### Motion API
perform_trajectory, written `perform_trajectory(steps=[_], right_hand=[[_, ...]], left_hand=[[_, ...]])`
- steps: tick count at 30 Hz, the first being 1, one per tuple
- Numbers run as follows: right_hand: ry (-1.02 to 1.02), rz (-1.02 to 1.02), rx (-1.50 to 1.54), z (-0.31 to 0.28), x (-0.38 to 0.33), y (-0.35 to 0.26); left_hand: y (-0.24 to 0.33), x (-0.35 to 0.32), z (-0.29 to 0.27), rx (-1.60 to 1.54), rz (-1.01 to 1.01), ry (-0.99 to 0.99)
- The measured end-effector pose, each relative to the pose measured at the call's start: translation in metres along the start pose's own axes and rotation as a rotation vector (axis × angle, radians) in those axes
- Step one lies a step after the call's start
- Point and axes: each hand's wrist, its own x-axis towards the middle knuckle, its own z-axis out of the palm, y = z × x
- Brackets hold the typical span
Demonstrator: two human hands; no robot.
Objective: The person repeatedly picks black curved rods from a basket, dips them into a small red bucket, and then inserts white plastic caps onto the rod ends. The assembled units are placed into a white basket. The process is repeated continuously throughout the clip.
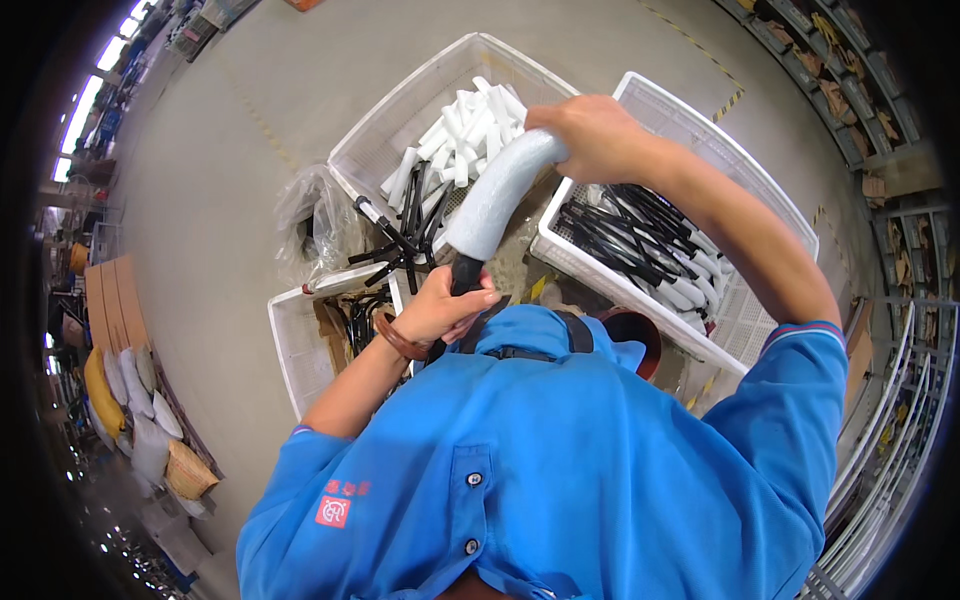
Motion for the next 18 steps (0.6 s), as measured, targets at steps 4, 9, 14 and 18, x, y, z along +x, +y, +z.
perform_trajectory(steps=[4, 9, 14, 18], right_hand=[[-0.136, -0.198, -0.109, 0.024, -0.015, -0.002], [-0.018, -0.301, -0.396, 0.037, -0.025, -0.033], [0.212, -0.338, -0.462, 0.036, -0.014, -0.038], [0.553, -0.079, -0.379, 0.029, -0.040, -0.030]], left_hand=[[-0.007, 0.006, 0.009, 0.067, -0.042, -0.028], [-0.015, 0.014, 0.003, -0.032, -0.115, -0.099], [0.000, 0.026, 0.001, -0.104, -0.122, -0.090], [0.064, 0.065, 0.006, 0.245, 0.183, 0.242]])
